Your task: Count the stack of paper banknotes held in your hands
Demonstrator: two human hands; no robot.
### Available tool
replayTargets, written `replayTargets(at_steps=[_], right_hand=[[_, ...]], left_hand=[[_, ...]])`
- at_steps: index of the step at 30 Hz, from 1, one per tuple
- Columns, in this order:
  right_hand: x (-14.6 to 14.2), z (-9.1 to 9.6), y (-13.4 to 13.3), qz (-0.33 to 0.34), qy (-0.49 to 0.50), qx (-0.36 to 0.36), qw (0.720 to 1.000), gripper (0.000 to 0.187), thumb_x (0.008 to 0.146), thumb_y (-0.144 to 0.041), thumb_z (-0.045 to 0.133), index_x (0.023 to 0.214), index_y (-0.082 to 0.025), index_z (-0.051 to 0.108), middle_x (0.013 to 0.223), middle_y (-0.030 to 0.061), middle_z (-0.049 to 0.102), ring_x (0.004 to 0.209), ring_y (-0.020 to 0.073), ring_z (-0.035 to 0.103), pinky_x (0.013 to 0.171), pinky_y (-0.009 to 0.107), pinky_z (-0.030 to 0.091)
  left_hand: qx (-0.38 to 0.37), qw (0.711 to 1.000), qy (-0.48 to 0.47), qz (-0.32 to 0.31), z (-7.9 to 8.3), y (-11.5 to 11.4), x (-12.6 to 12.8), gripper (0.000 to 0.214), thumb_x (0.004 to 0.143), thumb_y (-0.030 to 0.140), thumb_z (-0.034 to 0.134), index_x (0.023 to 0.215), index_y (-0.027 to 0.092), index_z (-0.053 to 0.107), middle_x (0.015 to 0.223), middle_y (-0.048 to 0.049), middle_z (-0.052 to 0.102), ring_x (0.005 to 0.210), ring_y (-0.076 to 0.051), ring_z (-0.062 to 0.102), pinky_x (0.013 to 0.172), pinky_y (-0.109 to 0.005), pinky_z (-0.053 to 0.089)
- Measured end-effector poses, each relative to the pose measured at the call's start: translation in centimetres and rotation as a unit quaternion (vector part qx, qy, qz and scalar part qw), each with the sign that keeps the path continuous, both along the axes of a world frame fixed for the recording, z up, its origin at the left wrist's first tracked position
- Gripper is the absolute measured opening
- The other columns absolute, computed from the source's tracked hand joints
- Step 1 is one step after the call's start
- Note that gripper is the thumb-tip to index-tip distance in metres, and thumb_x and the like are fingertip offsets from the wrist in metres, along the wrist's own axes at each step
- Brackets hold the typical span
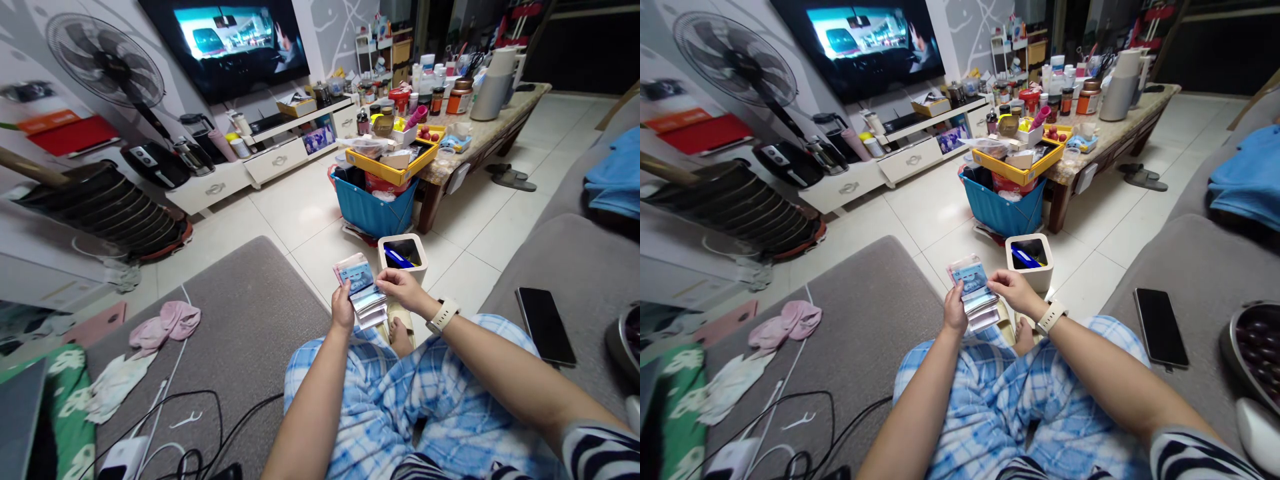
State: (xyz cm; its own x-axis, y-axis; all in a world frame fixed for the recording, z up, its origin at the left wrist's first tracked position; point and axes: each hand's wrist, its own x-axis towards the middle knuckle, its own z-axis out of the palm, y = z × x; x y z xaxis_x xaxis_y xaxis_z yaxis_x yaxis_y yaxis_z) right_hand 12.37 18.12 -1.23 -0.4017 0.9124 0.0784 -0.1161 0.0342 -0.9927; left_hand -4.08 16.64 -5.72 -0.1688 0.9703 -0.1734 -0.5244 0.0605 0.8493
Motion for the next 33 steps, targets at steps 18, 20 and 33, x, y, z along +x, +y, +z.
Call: replayTargets(at_steps=[18, 20, 33], right_hand=[[0.3, -1.0, 0.6, -0.088, -0.117, 0.018, 0.989, 0.034, 0.066, -0.042, 0.071, 0.085, -0.018, 0.054, 0.069, -0.0022, 0.053, 0.060, 0.0114, 0.045, 0.056, 0.024, 0.035], [0.3, -1.0, 0.5, -0.083, -0.123, 0.022, 0.989, 0.029, 0.071, -0.041, 0.067, 0.083, -0.018, 0.054, 0.070, -0.0016, 0.053, 0.061, 0.0116, 0.045, 0.057, 0.024, 0.035], [0.3, -0.8, 0.4, -0.051, -0.089, 0.036, 0.994, 0.023, 0.078, -0.039, 0.059, 0.075, -0.017, 0.056, 0.068, -0.0012, 0.052, 0.063, 0.0119, 0.044, 0.059, 0.024, 0.036]], left_hand=[[0.006, 0.999, -0.002, -0.040, 0.4, -0.2, 0.3, 0.036, 0.064, 0.036, 0.073, 0.090, 0.011, 0.068, 0.085, -0.0085, 0.071, 0.079, -0.024, 0.066, 0.080, -0.038, 0.048], [0.010, 0.999, -0.004, -0.045, 0.3, -0.2, 0.3, 0.036, 0.064, 0.035, 0.073, 0.091, 0.012, 0.068, 0.085, -0.0084, 0.071, 0.080, -0.024, 0.066, 0.081, -0.038, 0.048], [0.020, 0.999, 0.026, -0.012, 0.0, 0.0, 0.0, 0.036, 0.074, 0.045, 0.062, 0.084, 0.013, 0.071, 0.084, -0.0074, 0.072, 0.082, -0.023, 0.067, 0.083, -0.036, 0.047]])
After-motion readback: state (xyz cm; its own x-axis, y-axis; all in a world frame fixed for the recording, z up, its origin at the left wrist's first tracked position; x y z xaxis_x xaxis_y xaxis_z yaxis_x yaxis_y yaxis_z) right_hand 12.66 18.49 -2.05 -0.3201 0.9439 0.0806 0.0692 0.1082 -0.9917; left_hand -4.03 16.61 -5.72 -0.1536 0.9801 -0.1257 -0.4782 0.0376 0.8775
